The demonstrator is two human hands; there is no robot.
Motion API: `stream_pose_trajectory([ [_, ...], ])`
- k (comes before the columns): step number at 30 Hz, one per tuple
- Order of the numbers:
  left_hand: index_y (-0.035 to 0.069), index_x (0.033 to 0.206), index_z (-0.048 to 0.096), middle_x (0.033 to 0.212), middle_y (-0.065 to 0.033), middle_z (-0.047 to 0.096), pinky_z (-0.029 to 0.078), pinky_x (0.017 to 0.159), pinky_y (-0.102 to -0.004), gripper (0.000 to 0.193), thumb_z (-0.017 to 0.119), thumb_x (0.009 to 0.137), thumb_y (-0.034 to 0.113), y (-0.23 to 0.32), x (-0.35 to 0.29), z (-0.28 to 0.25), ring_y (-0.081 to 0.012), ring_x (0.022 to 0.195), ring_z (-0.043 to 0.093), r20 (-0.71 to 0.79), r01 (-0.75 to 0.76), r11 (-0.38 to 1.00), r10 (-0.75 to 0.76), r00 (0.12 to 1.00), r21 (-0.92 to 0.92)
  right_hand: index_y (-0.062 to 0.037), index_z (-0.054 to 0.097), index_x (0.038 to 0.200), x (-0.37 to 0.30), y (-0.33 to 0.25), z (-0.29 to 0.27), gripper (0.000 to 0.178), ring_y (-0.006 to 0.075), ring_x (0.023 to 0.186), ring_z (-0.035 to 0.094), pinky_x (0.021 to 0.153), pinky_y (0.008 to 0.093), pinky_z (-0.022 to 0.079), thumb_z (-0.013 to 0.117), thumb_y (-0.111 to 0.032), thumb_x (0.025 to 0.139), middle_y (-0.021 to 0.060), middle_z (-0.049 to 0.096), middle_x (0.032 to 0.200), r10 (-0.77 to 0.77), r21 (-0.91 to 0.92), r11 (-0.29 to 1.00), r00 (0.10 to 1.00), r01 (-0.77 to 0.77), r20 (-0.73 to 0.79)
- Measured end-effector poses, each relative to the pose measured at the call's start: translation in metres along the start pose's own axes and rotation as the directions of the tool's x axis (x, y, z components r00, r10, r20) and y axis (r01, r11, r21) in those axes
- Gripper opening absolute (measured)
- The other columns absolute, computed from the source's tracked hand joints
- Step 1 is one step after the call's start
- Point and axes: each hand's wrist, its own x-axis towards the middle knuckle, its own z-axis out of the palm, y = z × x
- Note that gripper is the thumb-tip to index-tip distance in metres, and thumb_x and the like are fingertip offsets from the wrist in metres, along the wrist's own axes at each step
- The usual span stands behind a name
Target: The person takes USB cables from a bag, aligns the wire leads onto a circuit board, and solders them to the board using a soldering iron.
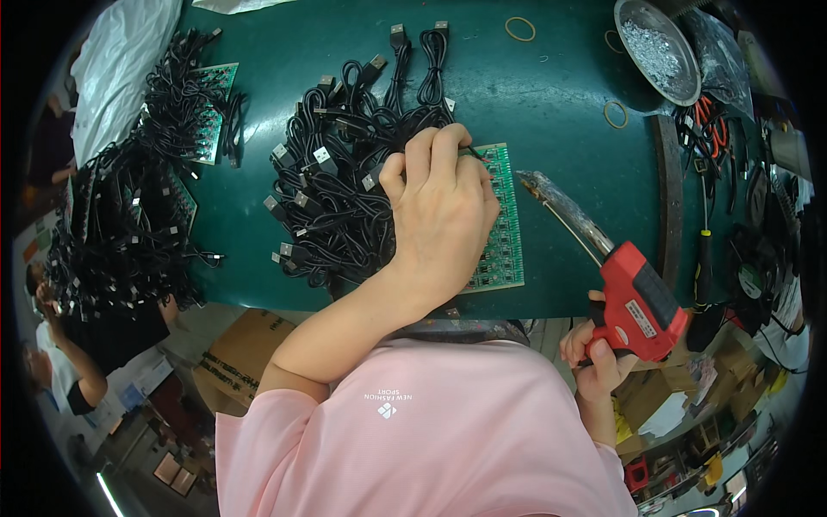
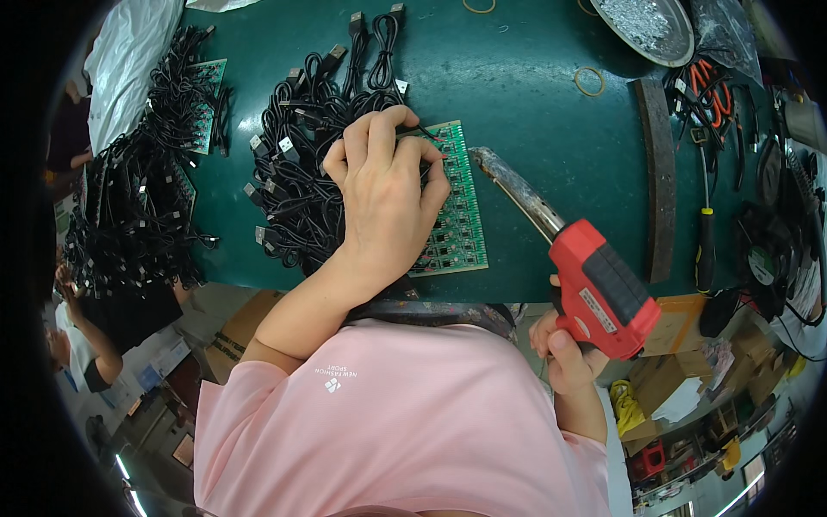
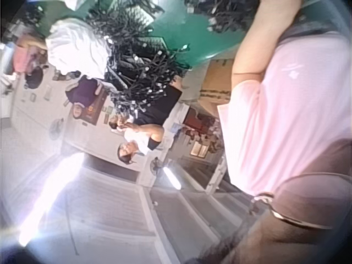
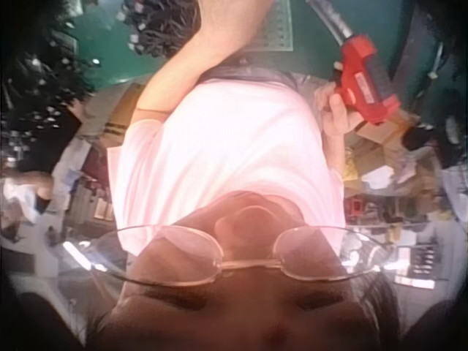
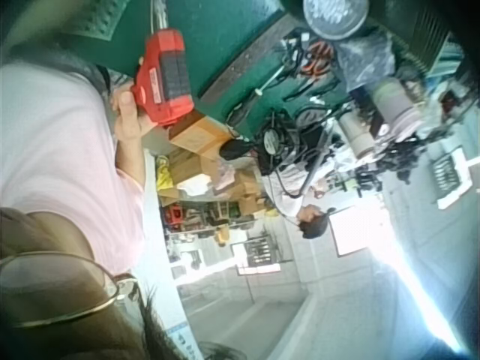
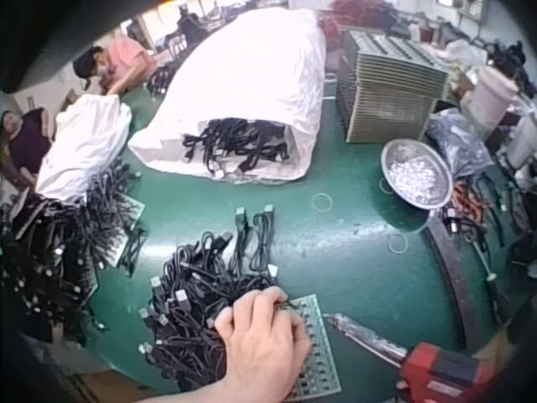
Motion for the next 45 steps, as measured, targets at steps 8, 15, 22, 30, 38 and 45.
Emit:
stream_pose_trajectory([
  [8,0.008,0.083,0.063,0.11,-0.0055,0.054,0.026,0.088,-0.0402,0.018,0.073,0.067,0.006,-0.002,-0.001,-0.002,-0.0265,0.108,0.048,-0.014,-0.014,0.999,0.014,1.0,-0.028,0.0176,0.038,0.124,-0.001,0.002,0.001,0.057,0.0118,0.038,0.04,0.039,0.027,0.039,0.057,-0.023,0.089,0.0061,0.046,0.053,-0.01,-0.001,1.0,0.999,0.01,-0.047],
  [15,0.011,0.086,0.064,0.108,-0.0042,0.054,0.027,0.089,-0.0411,0.019,0.073,0.07,0.006,-0.004,0.0,-0.004,-0.0263,0.108,0.048,0.004,-0.054,0.998,0.054,0.999,-0.036,0.0174,0.038,0.124,-0.002,0.002,-0.001,0.056,0.0119,0.038,0.04,0.039,0.0271,0.039,0.057,-0.023,0.089,0.0059,0.045,0.053,0.011,0.007,1.0,0.999,-0.011,-0.046],
  [22,0.01,0.089,0.063,0.113,-0.0066,0.052,0.026,0.089,-0.0422,0.016,0.07,0.075,0.004,-0.004,0.004,-0.009,-0.0273,0.11,0.046,0.102,-0.108,0.994,0.105,0.989,0.017,0.0114,0.039,0.13,-0.006,0.0,-0.004,0.059,0.0113,0.046,0.042,0.049,0.0273,0.04,0.062,-0.02,0.086,0.0058,0.05,0.058,0.082,0.068,0.995,0.996,-0.079,-0.043],
  [30,0.008,0.086,0.063,0.112,-0.0058,0.052,0.025,0.089,-0.0422,0.013,0.069,0.076,0.005,-0.006,0.004,-0.009,-0.0261,0.11,0.046,0.148,-0.131,0.991,0.135,0.98,-0.035,0.0116,0.04,0.129,-0.009,0.002,-0.006,0.054,0.0115,0.047,0.044,0.049,0.0268,0.039,0.06,-0.016,0.086,0.006,0.051,0.059,0.098,0.078,0.992,0.995,-0.098,0.001],
  [38,0.008,0.083,0.062,0.11,-0.0039,0.052,0.025,0.088,-0.0409,0.013,0.071,0.074,0.005,-0.008,0.004,-0.005,-0.0233,0.109,0.046,0.118,-0.123,0.991,0.129,0.985,-0.059,0.0103,0.043,0.125,-0.014,0.007,-0.006,0.051,0.0116,0.049,0.045,0.048,0.0261,0.037,0.062,-0.016,0.085,0.0048,0.051,0.061,0.101,0.076,0.992,0.995,-0.102,0.025],
  [45,0.007,0.082,0.061,0.109,-0.0043,0.052,0.025,0.087,-0.0408,0.014,0.071,0.072,0.005,-0.007,0.003,-0.005,-0.0234,0.107,0.046,0.115,-0.102,0.993,0.109,0.987,-0.067,0.0084,0.04,0.113,-0.014,0.011,-0.005,0.045,0.0133,0.042,0.041,0.042,0.0273,0.036,0.059,-0.024,0.088,0.0056,0.045,0.053,0.089,0.019,0.996,0.996,-0.089,0.022],
])
